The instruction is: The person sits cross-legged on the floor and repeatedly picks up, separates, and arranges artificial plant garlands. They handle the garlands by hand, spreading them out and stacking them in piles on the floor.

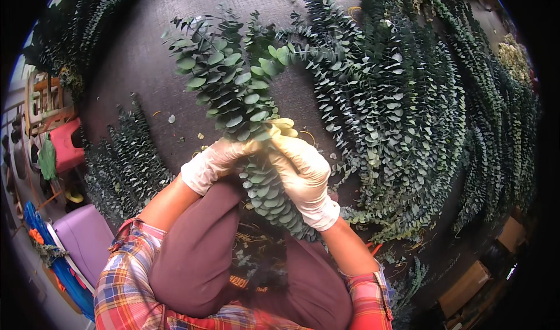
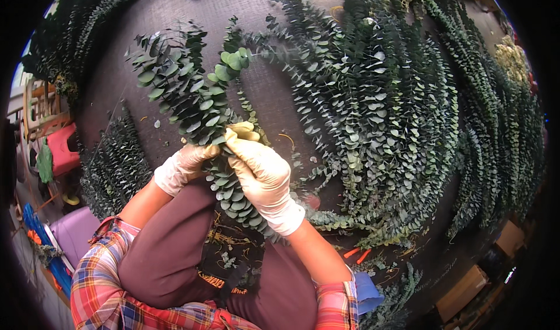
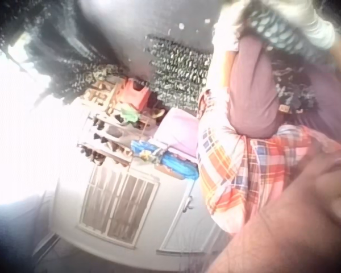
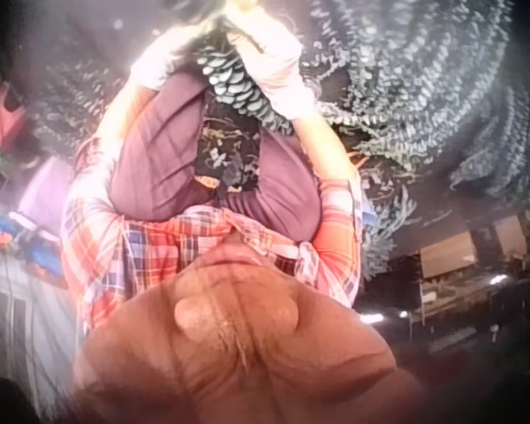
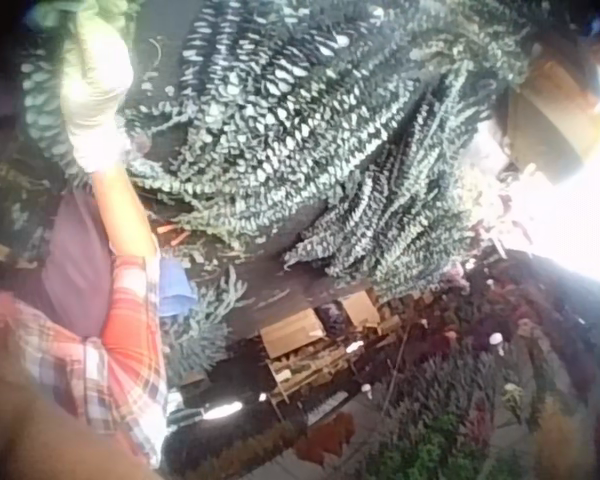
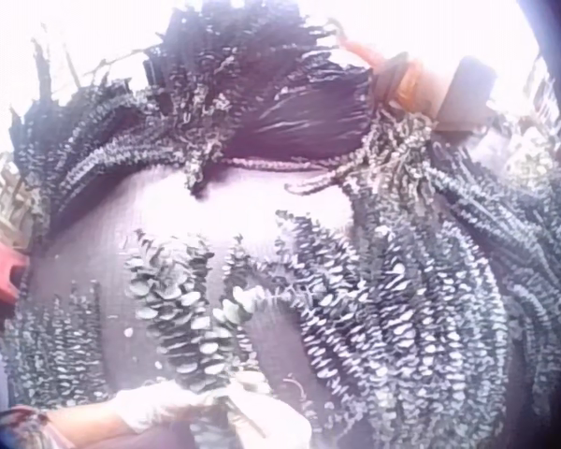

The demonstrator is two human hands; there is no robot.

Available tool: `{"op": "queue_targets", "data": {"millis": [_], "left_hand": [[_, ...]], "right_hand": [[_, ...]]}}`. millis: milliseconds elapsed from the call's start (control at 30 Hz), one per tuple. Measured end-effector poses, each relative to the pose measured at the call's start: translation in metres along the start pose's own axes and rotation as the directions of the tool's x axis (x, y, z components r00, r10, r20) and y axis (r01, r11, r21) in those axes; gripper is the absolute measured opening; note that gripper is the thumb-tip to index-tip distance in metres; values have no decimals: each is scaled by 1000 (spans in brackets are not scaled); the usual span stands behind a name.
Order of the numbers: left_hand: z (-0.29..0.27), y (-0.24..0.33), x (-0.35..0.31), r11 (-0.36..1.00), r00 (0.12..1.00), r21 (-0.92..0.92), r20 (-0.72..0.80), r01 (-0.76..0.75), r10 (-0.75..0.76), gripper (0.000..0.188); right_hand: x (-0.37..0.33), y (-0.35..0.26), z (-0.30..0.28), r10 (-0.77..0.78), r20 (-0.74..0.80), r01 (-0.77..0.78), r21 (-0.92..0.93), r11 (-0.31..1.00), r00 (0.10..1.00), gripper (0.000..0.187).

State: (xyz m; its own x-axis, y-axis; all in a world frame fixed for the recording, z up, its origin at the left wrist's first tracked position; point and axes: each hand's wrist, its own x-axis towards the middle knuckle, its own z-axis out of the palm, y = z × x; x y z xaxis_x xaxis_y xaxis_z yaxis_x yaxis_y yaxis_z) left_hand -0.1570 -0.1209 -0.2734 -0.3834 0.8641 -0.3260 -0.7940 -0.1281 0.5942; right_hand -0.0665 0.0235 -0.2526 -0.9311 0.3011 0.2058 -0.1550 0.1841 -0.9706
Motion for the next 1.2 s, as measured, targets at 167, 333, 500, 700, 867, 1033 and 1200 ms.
{"op": "queue_targets", "data": {"millis": [167,333,500,700,867,1033,1200], "left_hand": [[11,13,-6,999,998,-21,-56,28,-29,81],[-6,1,-18,995,984,-52,-154,82,-89,75],[-2,2,-20,998,976,-36,-211,48,-55,69],[-11,-1,-30,963,867,-258,-494,-77,-63,56],[-17,-4,-20,957,855,-268,-516,-108,-48,54],[-19,-5,-11,972,836,-218,-547,-85,-50,50],[-18,-5,-11,966,830,-240,-555,-94,-57,51]], "right_hand": [[5,-3,5,-66,28,70,-217,974,997,36],[-9,11,18,-50,22,52,-74,996,998,39],[-15,8,19,13,53,-7,-112,994,998,34],[-13,24,-11,299,1,-298,-84,951,954,11],[2,100,-64,292,-222,-364,-453,814,930,39],[44,138,-67,100,-108,-147,-781,607,989,61],[61,158,-69,411,-61,-196,-935,296,910,60]]}}
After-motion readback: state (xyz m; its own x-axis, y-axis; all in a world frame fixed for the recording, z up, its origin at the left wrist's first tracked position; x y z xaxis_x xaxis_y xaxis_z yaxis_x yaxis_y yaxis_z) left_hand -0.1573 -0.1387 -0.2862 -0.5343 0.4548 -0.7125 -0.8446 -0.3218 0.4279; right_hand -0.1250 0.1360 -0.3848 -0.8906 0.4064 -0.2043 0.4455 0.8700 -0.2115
